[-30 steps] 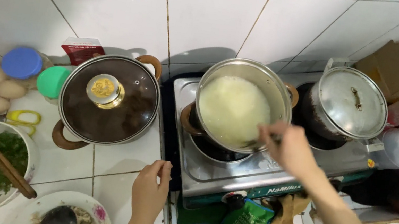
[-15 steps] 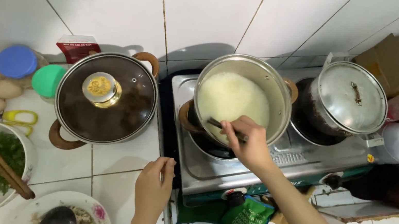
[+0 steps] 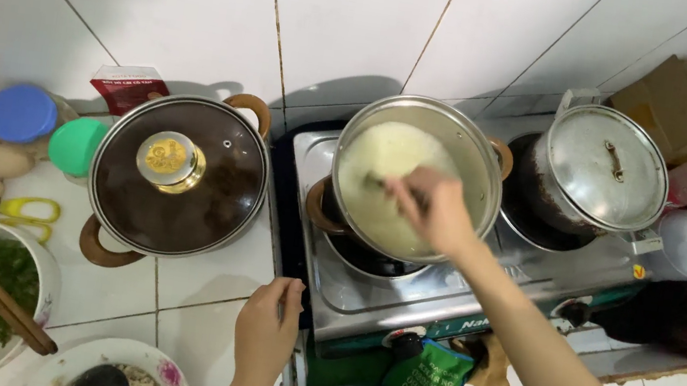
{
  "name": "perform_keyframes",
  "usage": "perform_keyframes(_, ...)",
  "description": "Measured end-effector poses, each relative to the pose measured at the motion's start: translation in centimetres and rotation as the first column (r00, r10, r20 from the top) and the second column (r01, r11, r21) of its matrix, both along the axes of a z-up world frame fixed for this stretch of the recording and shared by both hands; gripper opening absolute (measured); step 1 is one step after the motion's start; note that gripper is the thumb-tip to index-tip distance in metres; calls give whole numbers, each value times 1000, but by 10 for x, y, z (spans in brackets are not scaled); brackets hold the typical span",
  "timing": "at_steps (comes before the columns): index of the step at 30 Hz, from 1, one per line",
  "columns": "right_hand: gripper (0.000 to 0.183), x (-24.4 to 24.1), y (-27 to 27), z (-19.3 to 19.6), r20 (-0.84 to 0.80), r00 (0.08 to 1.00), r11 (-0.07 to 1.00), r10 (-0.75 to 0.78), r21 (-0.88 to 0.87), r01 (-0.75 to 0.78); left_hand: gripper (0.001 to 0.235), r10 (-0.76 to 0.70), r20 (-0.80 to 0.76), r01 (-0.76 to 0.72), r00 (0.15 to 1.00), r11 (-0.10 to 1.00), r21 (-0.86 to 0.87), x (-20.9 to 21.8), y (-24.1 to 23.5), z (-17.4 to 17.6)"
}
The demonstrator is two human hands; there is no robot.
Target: The person stirs rice porridge in a pot and adds minced meat.
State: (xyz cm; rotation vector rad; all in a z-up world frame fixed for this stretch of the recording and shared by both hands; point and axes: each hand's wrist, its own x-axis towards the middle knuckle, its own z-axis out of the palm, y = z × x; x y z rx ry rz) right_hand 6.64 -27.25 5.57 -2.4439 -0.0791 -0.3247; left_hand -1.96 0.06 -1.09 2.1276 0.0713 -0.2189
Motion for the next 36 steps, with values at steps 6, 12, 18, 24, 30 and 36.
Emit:
perform_keyframes(6,25,-27,-33,29,-168,986,991,22,-125,-44,30,9,75,-11,997,1000,25,2,7,-9)
perform_keyframes(12,20,21,-30,-7,4,998,993,62,-104,-61,30,-1,37,1,999,1000,12,8,1,-4)
perform_keyframes(18,22,-38,-32,25,-141,980,987,139,-64,-149,30,-4,60,1,998,999,41,15,4,-3)
perform_keyframes(24,22,8,-44,-3,89,992,958,-90,-265,110,30,-12,100,5,995,997,71,10,10,-15)
perform_keyframes(30,21,-15,11,16,-56,983,984,174,-17,-176,30,-3,-1,3,1000,998,63,8,8,-4)
perform_keyframes(36,27,-21,-46,8,-110,993,976,-48,-216,23,29,2,54,-5,999,999,52,5,17,-12)
